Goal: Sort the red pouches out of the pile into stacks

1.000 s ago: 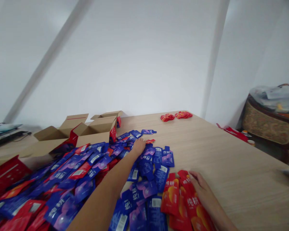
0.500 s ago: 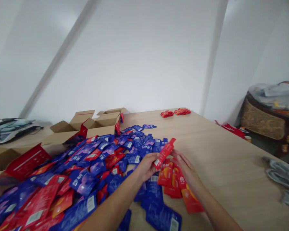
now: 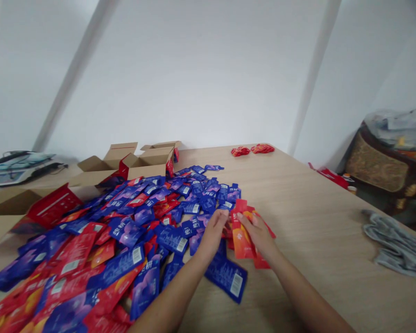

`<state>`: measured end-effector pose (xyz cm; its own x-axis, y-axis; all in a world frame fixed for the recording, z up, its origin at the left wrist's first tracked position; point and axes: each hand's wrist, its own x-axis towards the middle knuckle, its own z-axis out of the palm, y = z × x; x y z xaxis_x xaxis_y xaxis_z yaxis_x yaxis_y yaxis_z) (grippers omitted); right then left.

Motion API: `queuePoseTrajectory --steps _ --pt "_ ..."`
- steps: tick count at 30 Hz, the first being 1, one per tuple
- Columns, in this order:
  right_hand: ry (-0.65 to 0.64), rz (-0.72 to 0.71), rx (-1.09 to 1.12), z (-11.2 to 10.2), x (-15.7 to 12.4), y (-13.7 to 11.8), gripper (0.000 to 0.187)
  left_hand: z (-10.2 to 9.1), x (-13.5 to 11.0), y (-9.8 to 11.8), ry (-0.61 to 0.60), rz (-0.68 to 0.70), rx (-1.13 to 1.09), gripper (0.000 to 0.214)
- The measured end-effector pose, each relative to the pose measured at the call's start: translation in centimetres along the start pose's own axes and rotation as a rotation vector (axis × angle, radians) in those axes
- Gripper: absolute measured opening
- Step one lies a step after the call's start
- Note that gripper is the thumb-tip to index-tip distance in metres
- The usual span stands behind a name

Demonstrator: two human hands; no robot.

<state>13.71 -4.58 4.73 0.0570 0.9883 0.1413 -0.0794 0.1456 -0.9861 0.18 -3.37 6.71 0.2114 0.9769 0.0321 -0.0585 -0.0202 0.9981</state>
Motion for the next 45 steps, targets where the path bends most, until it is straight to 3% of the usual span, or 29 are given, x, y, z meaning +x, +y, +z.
queuePoseTrajectory --steps 2,4,7,10,13,15,18,21,25,28,30,36,45 --pt "-0.153 0.001 -0.064 0.3 -0.4 0.2 0.034 -0.4 0.3 0.9 0.007 0.117 0.155 0.026" --pt "-0.218 -0.017 -0.056 0.8 -0.9 0.3 0.031 -0.5 0.2 1.3 0.033 0.177 0.256 0.026" --pt "-0.162 -0.089 -0.06 1.4 -1.4 -0.1 0.029 -0.3 -0.3 0.6 0.084 0.167 0.251 0.029" --pt "-0.151 -0.108 -0.135 1.5 -1.4 -0.5 0.033 -0.1 -0.5 -0.5 0.061 0.078 0.156 0.039" --pt "-0.128 -0.075 -0.207 0.6 -0.7 -0.4 0.038 -0.4 -0.1 -0.8 0.052 0.013 0.157 0.051" --pt "-0.02 -0.046 -0.254 -1.0 0.1 0.1 0.039 -1.3 0.5 -0.7 0.035 -0.021 0.182 0.057" --pt "0.175 -0.038 -0.353 -4.0 1.7 1.7 0.034 -4.0 1.7 -0.7 0.015 -0.039 0.279 0.055" --pt "0.247 -0.003 -0.48 -6.2 3.1 4.0 0.032 -8.1 3.0 -1.3 0.093 0.048 0.6 0.04" --pt "0.233 0.005 -0.644 -6.6 3.7 6.4 0.037 -14.2 4.5 -2.0 0.304 0.216 1.271 0.023" --pt "0.18 -0.021 -0.744 -6.3 3.7 6.9 0.038 -17.4 5.3 -2.5 0.287 0.161 1.688 0.029" --pt "0.151 -0.061 -0.824 -6.2 3.7 6.8 0.037 -18.6 5.7 -2.8 0.25 0.117 1.793 0.032" --pt "0.163 -0.23 -1.048 -6.8 3.9 6.4 0.033 -19.1 7.4 -3.4 0.198 0.143 1.854 0.04" --pt "0.153 -0.281 -0.945 -6.4 3.4 5.5 0.032 -19.2 8.5 -1.1 0.05 0.249 1.884 0.024"
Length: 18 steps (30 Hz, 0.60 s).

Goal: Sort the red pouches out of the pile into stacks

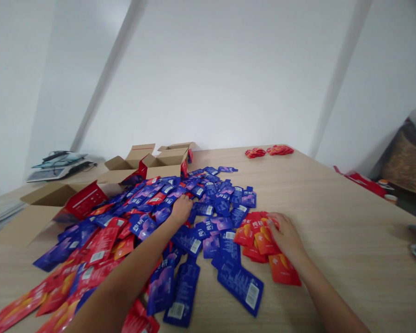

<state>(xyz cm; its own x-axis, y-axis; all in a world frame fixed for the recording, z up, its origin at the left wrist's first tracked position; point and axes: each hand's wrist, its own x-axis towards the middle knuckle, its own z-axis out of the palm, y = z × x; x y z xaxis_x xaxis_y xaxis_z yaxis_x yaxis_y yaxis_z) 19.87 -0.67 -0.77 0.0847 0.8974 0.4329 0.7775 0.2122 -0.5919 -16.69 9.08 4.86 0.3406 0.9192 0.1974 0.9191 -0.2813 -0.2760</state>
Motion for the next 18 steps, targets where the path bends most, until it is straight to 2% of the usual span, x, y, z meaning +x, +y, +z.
queuePoseTrajectory --steps 5,7,9,11,13,16,18 --pt "0.014 0.003 0.045 -0.2 0.1 -0.4 0.03 -1.6 -0.9 -1.0 0.056 -0.007 -0.019 0.023" --pt "0.02 0.001 0.074 -0.2 0.0 -0.6 0.029 -2.4 -1.1 -1.2 0.131 -0.032 -0.093 0.023" --pt "0.041 -0.005 0.106 -0.3 0.0 -0.9 0.028 -3.5 -0.9 -1.1 0.263 -0.09 -0.28 0.02" --pt "0.082 -0.007 0.142 -0.5 -0.1 -1.3 0.029 -4.9 -0.6 -0.7 0.4 -0.196 -0.56 0.015" --pt "0.128 0.002 0.203 -0.9 -0.1 -2.0 0.03 -6.4 -0.1 0.2 0.486 -0.303 -0.832 0.013" --pt "0.123 0.061 0.394 -1.7 -0.4 -3.9 0.034 -8.1 0.4 2.7 0.522 -0.355 -1.168 0.013" --pt "0.053 0.109 0.565 -2.2 -0.7 -5.6 0.035 -8.8 0.4 5.2 0.469 -0.339 -1.372 0.013"
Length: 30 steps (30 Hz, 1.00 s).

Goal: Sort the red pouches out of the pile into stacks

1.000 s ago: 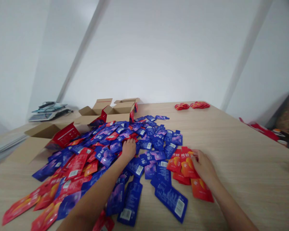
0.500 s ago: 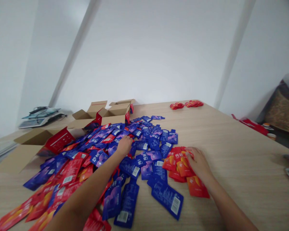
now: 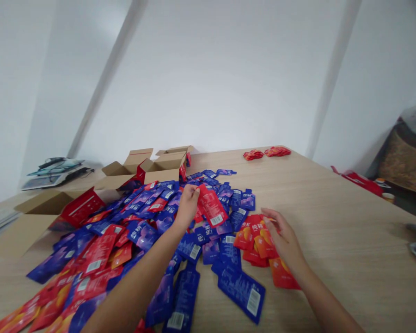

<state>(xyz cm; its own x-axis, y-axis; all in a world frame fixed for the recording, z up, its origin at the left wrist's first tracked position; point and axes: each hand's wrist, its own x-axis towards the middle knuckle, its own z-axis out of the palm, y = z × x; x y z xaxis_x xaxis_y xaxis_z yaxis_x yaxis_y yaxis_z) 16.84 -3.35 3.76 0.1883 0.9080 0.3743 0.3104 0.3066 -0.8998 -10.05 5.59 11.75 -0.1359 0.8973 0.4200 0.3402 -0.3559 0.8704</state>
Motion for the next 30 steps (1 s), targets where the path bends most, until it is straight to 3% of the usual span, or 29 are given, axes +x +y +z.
queuePoseTrajectory --steps 5,10,15,20,23,26,30 --pt "-0.251 0.125 0.336 1.9 -1.6 -3.0 0.04 5.3 -4.6 2.4 -0.18 -0.266 -0.37 0.021" --pt "-0.275 0.235 0.332 3.0 -2.5 -2.9 0.033 8.5 -9.0 3.5 -0.273 -0.369 -0.579 0.038" --pt "-0.352 0.273 0.396 3.1 -2.8 -3.2 0.03 9.0 -9.3 2.8 -0.163 -0.328 -0.538 0.029" --pt "-0.678 0.588 0.939 3.3 -3.3 -5.0 0.061 8.5 -8.6 3.6 -0.081 -0.336 -0.505 0.033" --pt "-0.807 0.661 1.17 3.3 -3.7 -5.4 0.068 8.7 -8.9 4.6 -0.023 -0.346 -0.481 0.044" --pt "-0.721 0.656 1.187 3.2 -3.5 -4.8 0.046 8.8 -9.2 4.9 -0.075 -0.329 -0.512 0.052" --pt "-0.258 0.539 0.867 2.6 -2.4 -3.2 0.028 8.9 -9.7 4.1 -0.235 -0.367 -0.643 0.057"
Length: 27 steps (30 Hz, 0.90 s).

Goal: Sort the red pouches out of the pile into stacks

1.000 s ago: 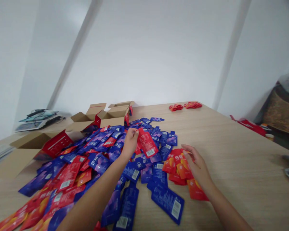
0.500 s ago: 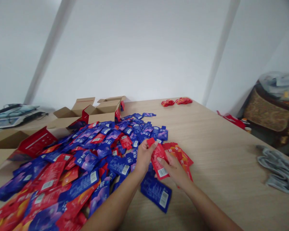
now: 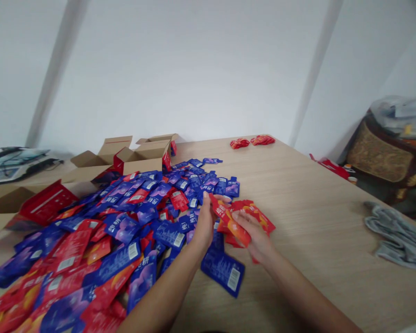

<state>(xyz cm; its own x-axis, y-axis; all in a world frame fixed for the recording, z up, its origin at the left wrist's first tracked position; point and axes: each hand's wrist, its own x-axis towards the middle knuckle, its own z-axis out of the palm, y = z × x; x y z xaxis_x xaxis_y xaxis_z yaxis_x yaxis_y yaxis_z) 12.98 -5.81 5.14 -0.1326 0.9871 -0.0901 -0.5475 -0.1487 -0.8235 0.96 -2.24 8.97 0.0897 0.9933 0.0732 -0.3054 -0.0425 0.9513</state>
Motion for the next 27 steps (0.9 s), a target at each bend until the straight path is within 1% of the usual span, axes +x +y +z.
queuePoseTrajectory --steps 1,2,3,6,7,8,10,12,14,16,18,19,21,22,23,24,27 --pt "0.075 -0.062 -0.081 -0.4 0.2 -0.1 0.027 -0.1 0.0 -0.3 -0.018 -0.03 -0.002 0.054" --pt "0.104 -0.098 -0.155 -0.7 0.4 -0.3 0.028 -0.2 0.0 -0.6 -0.027 -0.048 0.013 0.05" --pt "0.091 -0.113 -0.215 -0.9 0.5 -0.5 0.028 -0.2 0.1 -0.9 -0.033 -0.053 0.037 0.046" --pt "-0.04 -0.101 -0.294 -1.1 0.5 -1.2 0.031 -0.4 0.8 -1.8 -0.052 -0.036 0.124 0.039" --pt "-0.066 -0.092 -0.306 -1.2 0.5 -1.5 0.031 -0.5 1.2 -2.1 -0.062 -0.036 0.166 0.039" --pt "-0.064 -0.084 -0.315 -1.5 0.6 -1.9 0.031 -0.7 1.7 -2.4 -0.07 -0.045 0.21 0.041" --pt "0.03 -0.075 -0.322 -2.5 0.8 -2.9 0.031 -1.2 2.4 -2.9 -0.088 -0.069 0.307 0.047" --pt "0.179 -0.08 -0.344 -4.3 0.9 -3.9 0.031 -1.9 2.4 -3.5 -0.116 -0.061 0.45 0.047" --pt "0.298 -0.086 -0.404 -6.3 0.8 -4.7 0.029 -2.4 1.2 -3.9 -0.15 0.012 0.659 0.039" --pt "0.368 -0.076 -0.491 -8.1 0.2 -4.9 0.025 -2.7 -1.3 -4.3 -0.21 0.145 0.881 0.038" --pt "0.414 -0.054 -0.56 -9.6 -0.7 -4.5 0.023 -2.9 -4.5 -4.6 -0.325 0.299 1.032 0.047" --pt "0.434 -0.046 -0.591 -10.1 -1.2 -4.1 0.023 -3.1 -6.0 -4.8 -0.41 0.35 1.089 0.052" --pt "0.47 -0.047 -0.644 -10.9 -2.1 -3.2 0.023 -3.9 -8.4 -5.1 -0.576 0.395 1.184 0.052" --pt "0.48 -0.052 -0.666 -11.1 -2.4 -2.8 0.023 -4.5 -9.0 -5.1 -0.627 0.398 1.227 0.049" --pt "0.485 -0.06 -0.682 -11.3 -2.7 -2.5 0.024 -5.2 -9.4 -5.1 -0.647 0.397 1.268 0.044" --pt "0.486 -0.065 -0.692 -11.4 -3.0 -2.2 0.025 -6.1 -9.5 -5.0 -0.641 0.397 1.311 0.04" --pt "0.477 -0.067 -0.699 -11.4 -3.4 -1.7 0.027 -8.6 -8.9 -4.2 -0.541 0.401 1.433 0.034"
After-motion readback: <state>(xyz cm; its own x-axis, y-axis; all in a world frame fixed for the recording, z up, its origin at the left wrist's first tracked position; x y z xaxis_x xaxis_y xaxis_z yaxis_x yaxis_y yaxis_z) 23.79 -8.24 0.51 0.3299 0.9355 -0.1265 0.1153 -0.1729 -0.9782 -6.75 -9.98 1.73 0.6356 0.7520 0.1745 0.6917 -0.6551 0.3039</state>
